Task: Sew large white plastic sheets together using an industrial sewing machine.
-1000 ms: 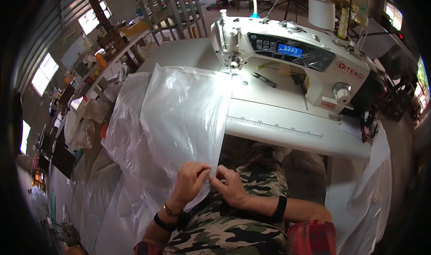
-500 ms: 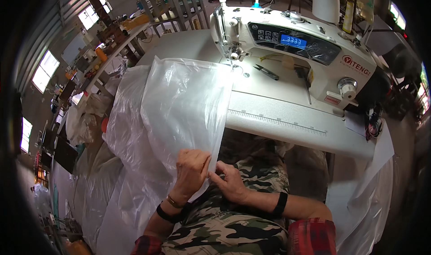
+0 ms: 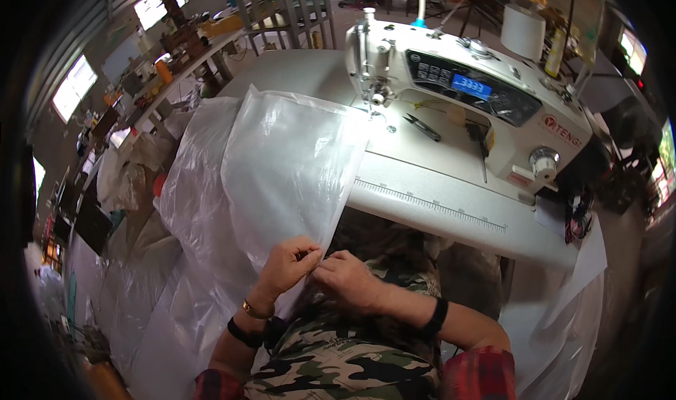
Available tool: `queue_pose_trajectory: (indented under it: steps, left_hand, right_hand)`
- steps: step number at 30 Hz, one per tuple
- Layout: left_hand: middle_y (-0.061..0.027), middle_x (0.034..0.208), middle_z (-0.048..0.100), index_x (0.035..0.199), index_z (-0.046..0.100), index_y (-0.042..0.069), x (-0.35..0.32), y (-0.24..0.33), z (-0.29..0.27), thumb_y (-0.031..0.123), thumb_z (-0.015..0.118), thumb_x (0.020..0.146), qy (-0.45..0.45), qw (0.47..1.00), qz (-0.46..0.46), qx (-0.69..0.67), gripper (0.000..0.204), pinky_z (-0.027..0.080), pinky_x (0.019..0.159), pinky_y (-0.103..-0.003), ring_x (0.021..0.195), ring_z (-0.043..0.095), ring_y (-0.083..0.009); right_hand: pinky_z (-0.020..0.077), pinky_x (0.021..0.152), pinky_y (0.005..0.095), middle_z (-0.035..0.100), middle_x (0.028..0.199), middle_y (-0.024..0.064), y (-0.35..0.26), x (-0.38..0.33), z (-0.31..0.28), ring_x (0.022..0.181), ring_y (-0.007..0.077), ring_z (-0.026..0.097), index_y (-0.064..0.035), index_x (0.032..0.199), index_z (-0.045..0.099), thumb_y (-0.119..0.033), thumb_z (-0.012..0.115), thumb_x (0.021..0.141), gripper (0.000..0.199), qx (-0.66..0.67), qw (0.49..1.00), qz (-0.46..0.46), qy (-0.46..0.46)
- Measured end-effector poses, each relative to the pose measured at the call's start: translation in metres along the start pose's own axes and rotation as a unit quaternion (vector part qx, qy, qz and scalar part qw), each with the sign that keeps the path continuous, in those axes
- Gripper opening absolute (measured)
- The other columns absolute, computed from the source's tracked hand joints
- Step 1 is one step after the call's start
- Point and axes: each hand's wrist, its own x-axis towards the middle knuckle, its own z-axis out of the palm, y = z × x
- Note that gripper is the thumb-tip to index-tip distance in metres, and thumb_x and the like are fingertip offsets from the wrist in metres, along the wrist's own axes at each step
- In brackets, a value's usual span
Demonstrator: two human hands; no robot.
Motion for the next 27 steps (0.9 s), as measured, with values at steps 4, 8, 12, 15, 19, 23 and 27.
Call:
queue_pose_trajectory:
  steps: [4, 8, 12, 15, 19, 23, 27]
  left_hand:
    - [-0.0153, 0.081, 0.064, 0.095, 0.068, -0.002, -0.011, 0.01, -0.003, 0.003, 0.062, 0.084, 0.034, 0.999, 0.006, 0.028, 0.013, 0.047, 0.061, -0.031, 0.066, 0.06, -0.0218]
    - [-0.0195, 0.085, 0.062, 0.111, 0.062, -0.001, -0.018, 0.016, 0.001, 0.0, 0.056, 0.081, 0.073, 0.968, 0.14, 0.197, 0.031, 0.049, 0.061, -0.042, 0.075, 0.063, -0.0395]
    - [-0.0175, 0.084, 0.061, 0.12, 0.055, -0.002, -0.03, 0.033, 0.004, -0.001, 0.051, 0.081, 0.062, 0.961, 0.158, 0.22, 0.039, 0.05, 0.061, -0.041, 0.071, 0.064, -0.0344]
    - [-0.0164, 0.086, 0.061, 0.123, 0.054, -0.003, -0.035, 0.032, 0.002, -0.001, 0.051, 0.082, 0.045, 0.958, 0.144, 0.244, 0.041, 0.05, 0.06, -0.039, 0.07, 0.064, -0.033]
    - [-0.0171, 0.088, 0.06, 0.127, 0.052, -0.006, -0.036, 0.025, -0.003, -0.002, 0.051, 0.081, 0.038, 0.955, 0.152, 0.251, 0.046, 0.05, 0.06, -0.039, 0.069, 0.063, -0.0339]
    - [-0.0182, 0.094, 0.059, 0.128, 0.052, -0.008, -0.038, 0.018, -0.003, -0.003, 0.055, 0.08, 0.071, 0.96, 0.149, 0.227, 0.049, 0.051, 0.065, -0.039, 0.077, 0.063, -0.0337]
    - [-0.0176, 0.09, 0.057, 0.126, 0.055, -0.005, -0.032, 0.006, 0.011, -0.006, 0.059, 0.08, 0.125, 0.963, 0.148, 0.189, 0.046, 0.048, 0.064, -0.042, 0.073, 0.059, -0.0357]
  right_hand:
    - [0.0514, 0.071, 0.041, 0.062, 0.094, 0.0108, 0.03, 0.028, -0.062, 0.078, 0.0297, 0.064, -0.0075, 0.096, 0.061, -0.01, 0.061, 0.08, 0.017, -0.118, 0.992, 0.045, 0.018]
    - [0.054, 0.078, 0.0425, 0.061, 0.114, 0.0117, 0.073, 0.064, -0.098, 0.089, 0.0329, 0.065, -0.0052, 0.103, 0.061, -0.002, 0.06, 0.079, 0.025, -0.202, 0.972, 0.092, 0.077]
    - [0.0545, 0.078, 0.0398, 0.06, 0.116, 0.0119, 0.122, 0.08, -0.116, 0.094, 0.031, 0.064, -0.0048, 0.101, 0.061, 0.0, 0.059, 0.077, 0.025, -0.273, 0.961, 0.045, 0.02]
    - [0.0539, 0.075, 0.0395, 0.061, 0.108, 0.0114, 0.127, 0.091, -0.122, 0.091, 0.0311, 0.064, -0.0049, 0.097, 0.06, 0.001, 0.059, 0.077, 0.02, -0.256, 0.965, 0.052, -0.003]
    - [0.052, 0.07, 0.0417, 0.059, 0.094, 0.0113, 0.124, 0.1, -0.124, 0.082, 0.0314, 0.063, -0.0038, 0.092, 0.058, -0.002, 0.059, 0.079, 0.013, -0.26, 0.963, 0.068, -0.031]
    - [0.0512, 0.067, 0.0421, 0.058, 0.089, 0.0117, 0.125, 0.103, -0.122, 0.077, 0.0314, 0.062, -0.003, 0.092, 0.057, -0.005, 0.059, 0.082, 0.01, -0.272, 0.959, 0.064, -0.043]
    - [0.0508, 0.065, 0.0439, 0.057, 0.087, 0.0139, 0.132, 0.098, -0.12, 0.076, 0.034, 0.061, -0.0026, 0.089, 0.056, -0.011, 0.059, 0.083, 0.01, -0.242, 0.968, 0.06, 0.002]
